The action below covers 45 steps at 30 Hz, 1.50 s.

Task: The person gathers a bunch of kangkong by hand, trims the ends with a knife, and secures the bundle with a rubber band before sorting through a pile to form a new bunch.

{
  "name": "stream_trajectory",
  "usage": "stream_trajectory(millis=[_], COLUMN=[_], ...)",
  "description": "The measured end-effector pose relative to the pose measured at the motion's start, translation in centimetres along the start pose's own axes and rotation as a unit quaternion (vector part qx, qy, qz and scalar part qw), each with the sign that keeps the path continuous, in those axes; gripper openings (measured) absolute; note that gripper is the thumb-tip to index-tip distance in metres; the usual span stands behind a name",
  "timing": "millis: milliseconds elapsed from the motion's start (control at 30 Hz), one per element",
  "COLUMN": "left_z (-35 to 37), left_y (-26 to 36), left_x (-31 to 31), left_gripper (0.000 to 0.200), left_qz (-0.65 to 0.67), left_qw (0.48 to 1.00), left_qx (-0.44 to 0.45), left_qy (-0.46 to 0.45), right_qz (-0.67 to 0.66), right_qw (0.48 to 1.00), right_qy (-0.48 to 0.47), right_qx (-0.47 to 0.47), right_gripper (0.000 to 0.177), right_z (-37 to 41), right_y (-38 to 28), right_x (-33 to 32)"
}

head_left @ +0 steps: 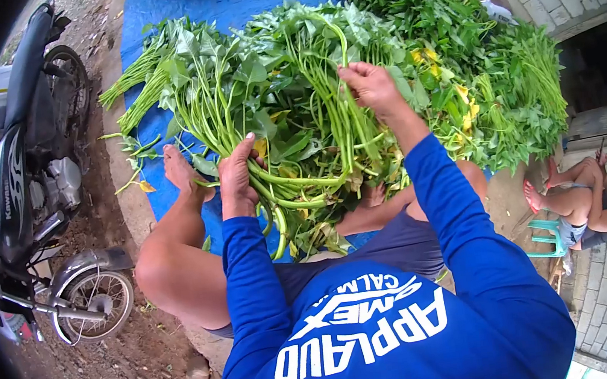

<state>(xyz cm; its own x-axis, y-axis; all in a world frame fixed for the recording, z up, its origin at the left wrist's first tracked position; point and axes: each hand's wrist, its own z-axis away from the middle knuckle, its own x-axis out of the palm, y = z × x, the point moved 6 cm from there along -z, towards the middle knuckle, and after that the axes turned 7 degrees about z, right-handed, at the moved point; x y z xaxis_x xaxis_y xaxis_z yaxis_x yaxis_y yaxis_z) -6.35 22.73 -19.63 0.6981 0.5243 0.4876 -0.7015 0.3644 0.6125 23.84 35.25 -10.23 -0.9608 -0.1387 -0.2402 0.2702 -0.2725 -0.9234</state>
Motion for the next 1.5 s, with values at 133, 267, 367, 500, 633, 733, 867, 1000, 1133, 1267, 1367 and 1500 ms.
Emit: stream_trajectory(millis=[133, 267, 367, 500, 633, 733, 867, 1000, 1133, 1267, 1367, 1500], left_z=[0.6, 1.1, 1.0, 0.0, -1.1, -5.2, -4.3, -3.2, -3.7, -1.0, -0.9, -1.2], left_y=[-0.3, -1.1, -2.0, -4.2, -7.0, -12.5, -13.9, -13.2, -13.1, -9.7, -8.3, -5.3], left_x=[1.5, 2.4, 2.9, 2.6, 2.3, -0.3, -0.6, 0.4, 0.2, 1.6, 1.5, 0.7], left_gripper=[0.030, 0.037, 0.039, 0.042, 0.046, 0.054, 0.073, 0.059, 0.019, 0.018, 0.016, 0.016], left_qz=[-0.002, -0.005, -0.018, -0.006, 0.031, 0.100, 0.137, 0.134, 0.082, 0.141, 0.158, 0.105], left_qw=[1.000, 1.000, 0.999, 0.998, 0.996, 0.982, 0.965, 0.977, 0.994, 0.989, 0.986, 0.985], left_qx=[0.000, -0.003, -0.012, -0.026, -0.059, -0.109, -0.144, -0.113, -0.056, -0.015, 0.051, 0.131], left_qy=[-0.027, -0.030, -0.036, -0.053, -0.063, -0.122, -0.169, -0.122, -0.053, -0.045, -0.024, -0.042], right_qz=[-0.092, 0.069, 0.126, 0.293, 0.314, 0.283, 0.331, 0.391, 0.398, 0.307, 0.195, 0.192], right_qw=[0.990, 0.985, 0.969, 0.885, 0.919, 0.951, 0.934, 0.910, 0.902, 0.924, 0.960, 0.952], right_qy=[-0.085, 0.061, 0.128, 0.201, 0.097, -0.070, -0.097, -0.069, -0.052, 0.016, 0.026, -0.060], right_qx=[-0.063, -0.146, -0.167, -0.300, -0.216, -0.102, -0.097, -0.122, -0.161, -0.229, -0.198, -0.232], right_gripper=[0.045, 0.045, 0.039, 0.036, 0.039, 0.040, 0.046, 0.033, 0.026, 0.051, 0.048, 0.044], right_z=[4.0, 6.7, 9.2, 11.4, 10.8, 9.3, 11.0, 11.0, 12.4, 14.8, 14.9, 13.0], right_y=[-6.5, -7.7, -8.2, -9.4, -4.3, 7.2, 7.5, 7.7, 7.6, 7.7, 8.0, 6.8], right_x=[-2.8, -3.5, -2.3, 1.6, 7.7, 13.2, 14.4, 15.1, 16.0, 14.8, 15.5, 15.8])
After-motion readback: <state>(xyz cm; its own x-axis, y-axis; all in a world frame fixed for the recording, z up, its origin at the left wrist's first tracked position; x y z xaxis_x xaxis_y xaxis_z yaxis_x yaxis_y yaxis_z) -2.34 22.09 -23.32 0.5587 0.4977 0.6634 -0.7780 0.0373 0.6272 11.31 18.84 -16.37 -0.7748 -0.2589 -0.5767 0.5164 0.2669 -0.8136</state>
